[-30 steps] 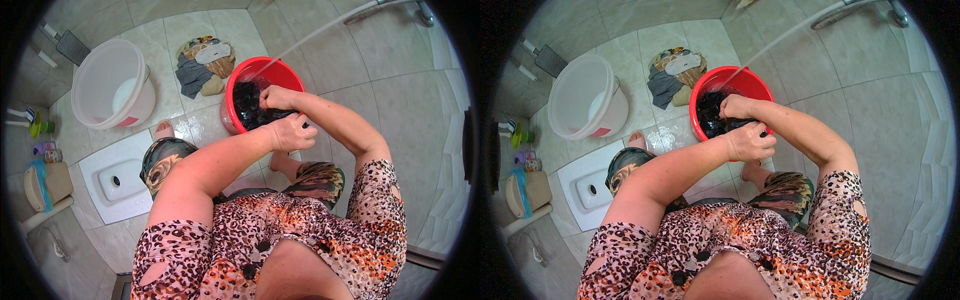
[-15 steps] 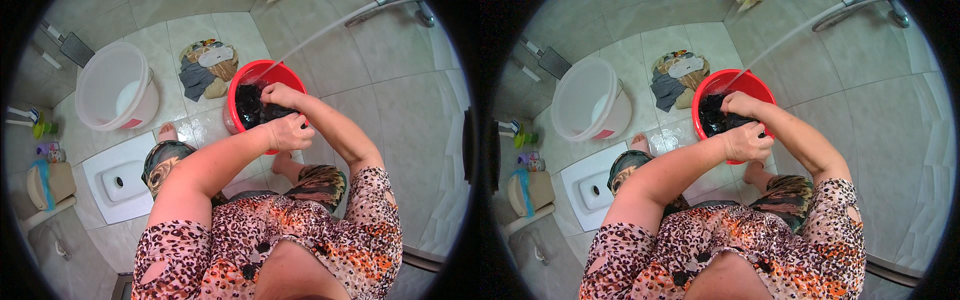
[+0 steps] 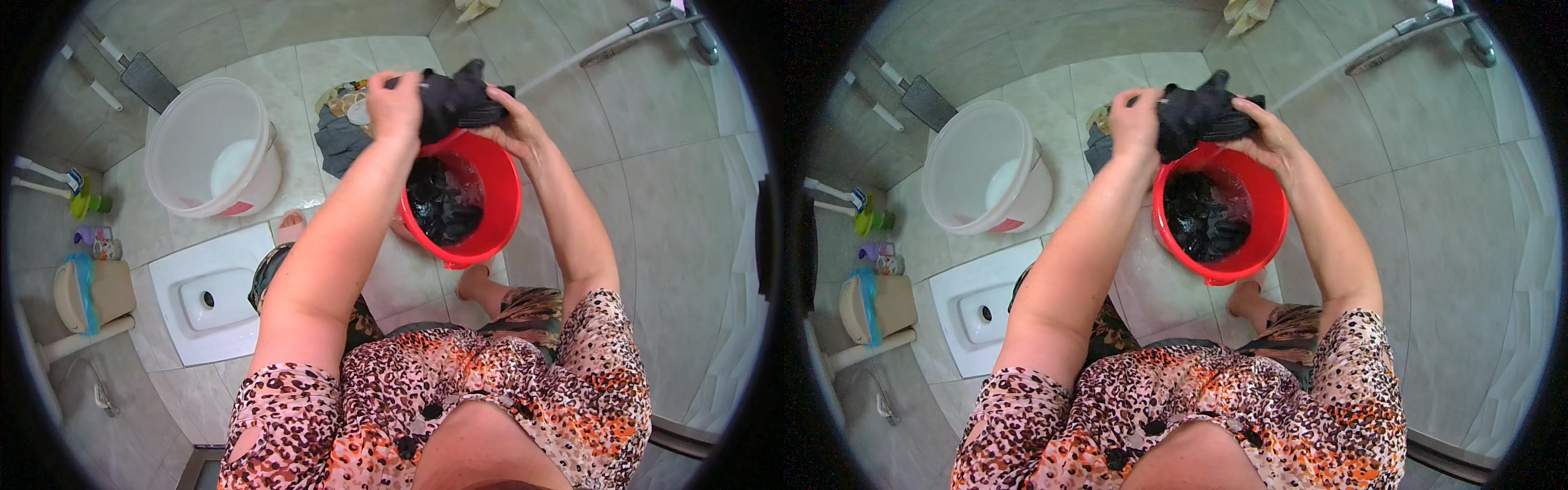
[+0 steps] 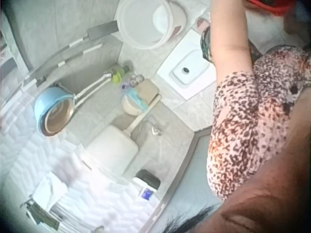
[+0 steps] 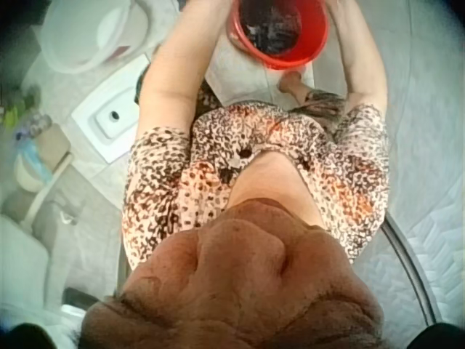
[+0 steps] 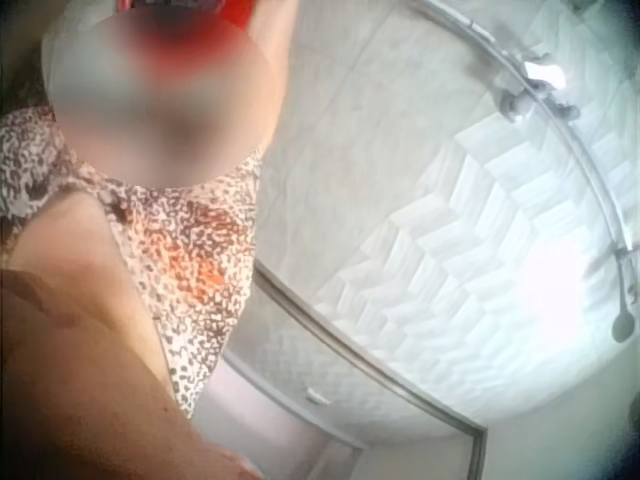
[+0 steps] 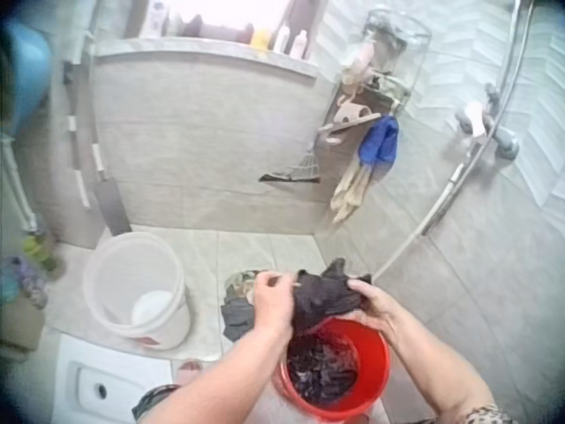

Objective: The person washes a black garment by hand in a red bucket filled with water. They repeatedly submerge, scrub, and wring out the fabric, then rinse it under a running tap before placing it aside.

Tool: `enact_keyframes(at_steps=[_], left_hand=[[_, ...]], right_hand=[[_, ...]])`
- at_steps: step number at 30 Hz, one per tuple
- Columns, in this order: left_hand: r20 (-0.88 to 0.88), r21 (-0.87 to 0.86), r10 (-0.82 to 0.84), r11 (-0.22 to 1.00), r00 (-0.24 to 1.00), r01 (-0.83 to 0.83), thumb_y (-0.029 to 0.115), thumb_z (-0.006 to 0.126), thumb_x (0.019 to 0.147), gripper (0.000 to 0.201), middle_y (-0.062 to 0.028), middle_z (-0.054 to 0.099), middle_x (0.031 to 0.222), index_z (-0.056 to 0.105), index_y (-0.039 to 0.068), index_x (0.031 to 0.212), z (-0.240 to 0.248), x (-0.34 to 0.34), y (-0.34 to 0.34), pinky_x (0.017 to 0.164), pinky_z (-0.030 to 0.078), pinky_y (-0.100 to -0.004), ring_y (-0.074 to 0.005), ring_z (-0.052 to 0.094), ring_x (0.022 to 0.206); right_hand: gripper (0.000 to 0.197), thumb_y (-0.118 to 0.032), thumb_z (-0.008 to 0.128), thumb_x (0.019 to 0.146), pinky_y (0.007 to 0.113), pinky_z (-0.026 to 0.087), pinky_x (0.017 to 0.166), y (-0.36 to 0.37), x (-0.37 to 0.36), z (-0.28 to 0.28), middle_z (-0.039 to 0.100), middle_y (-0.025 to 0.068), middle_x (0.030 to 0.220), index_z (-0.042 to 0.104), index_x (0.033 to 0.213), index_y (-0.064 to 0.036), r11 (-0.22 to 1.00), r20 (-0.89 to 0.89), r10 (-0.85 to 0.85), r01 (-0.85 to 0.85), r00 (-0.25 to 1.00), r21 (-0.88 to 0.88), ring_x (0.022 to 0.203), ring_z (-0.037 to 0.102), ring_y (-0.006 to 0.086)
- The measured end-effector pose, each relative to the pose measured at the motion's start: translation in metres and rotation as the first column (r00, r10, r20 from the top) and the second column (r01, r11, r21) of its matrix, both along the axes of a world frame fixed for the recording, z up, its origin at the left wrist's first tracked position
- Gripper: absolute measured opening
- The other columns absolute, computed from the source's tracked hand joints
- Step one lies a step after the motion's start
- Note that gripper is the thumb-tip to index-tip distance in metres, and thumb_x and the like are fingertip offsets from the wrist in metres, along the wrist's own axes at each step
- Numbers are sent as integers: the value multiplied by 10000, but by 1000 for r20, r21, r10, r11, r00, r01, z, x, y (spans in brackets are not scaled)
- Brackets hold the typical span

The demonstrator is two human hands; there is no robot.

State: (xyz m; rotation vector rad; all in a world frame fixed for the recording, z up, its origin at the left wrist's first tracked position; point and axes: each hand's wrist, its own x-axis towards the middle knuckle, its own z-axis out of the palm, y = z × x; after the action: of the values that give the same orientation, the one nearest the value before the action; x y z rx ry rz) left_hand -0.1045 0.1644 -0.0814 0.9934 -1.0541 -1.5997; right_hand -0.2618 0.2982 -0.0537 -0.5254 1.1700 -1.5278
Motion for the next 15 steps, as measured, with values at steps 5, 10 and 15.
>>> enact_keyframes(at_steps=[5, 10, 15], left_hand=[[303, 76, -173, 985, 937, 157, 370, 589, 838, 674, -236, 400, 1374, 365, 29, 1374, -3, 35, -27, 983, 407, -447, -391, 500, 1184], [517, -260, -36, 945, 855, 197, 396, 596, 845, 757, -266, 225, 1473, 274, 35, 1427, 33, 69, -8, 1049, 359, -467, -462, 423, 1254], [467, -599, 197, 788, 862, 144, 288, 684, 791, 701, -259, 397, 1336, 387, -80, 1309, 38, 75, 28, 1038, 359, -414, -399, 424, 1235]], right_hand=[[396, -247, 719, 804, 389, 570, 713, -51, 37, 38, 638, 86, 975, 546, 1103, -55, 981, -454, -107, 169, 884, 99, 837, 644, 203], [431, -246, 719, 785, 404, 578, 646, -94, 29, 62, 646, 97, 949, 547, 1115, -28, 959, -569, -91, 225, 817, 171, 839, 649, 218], [571, -240, 767, 719, 420, 586, 635, -116, -9, 44, 615, 150, 1042, 531, 1173, 13, 920, -626, -279, 390, 728, 43, 857, 644, 255]])
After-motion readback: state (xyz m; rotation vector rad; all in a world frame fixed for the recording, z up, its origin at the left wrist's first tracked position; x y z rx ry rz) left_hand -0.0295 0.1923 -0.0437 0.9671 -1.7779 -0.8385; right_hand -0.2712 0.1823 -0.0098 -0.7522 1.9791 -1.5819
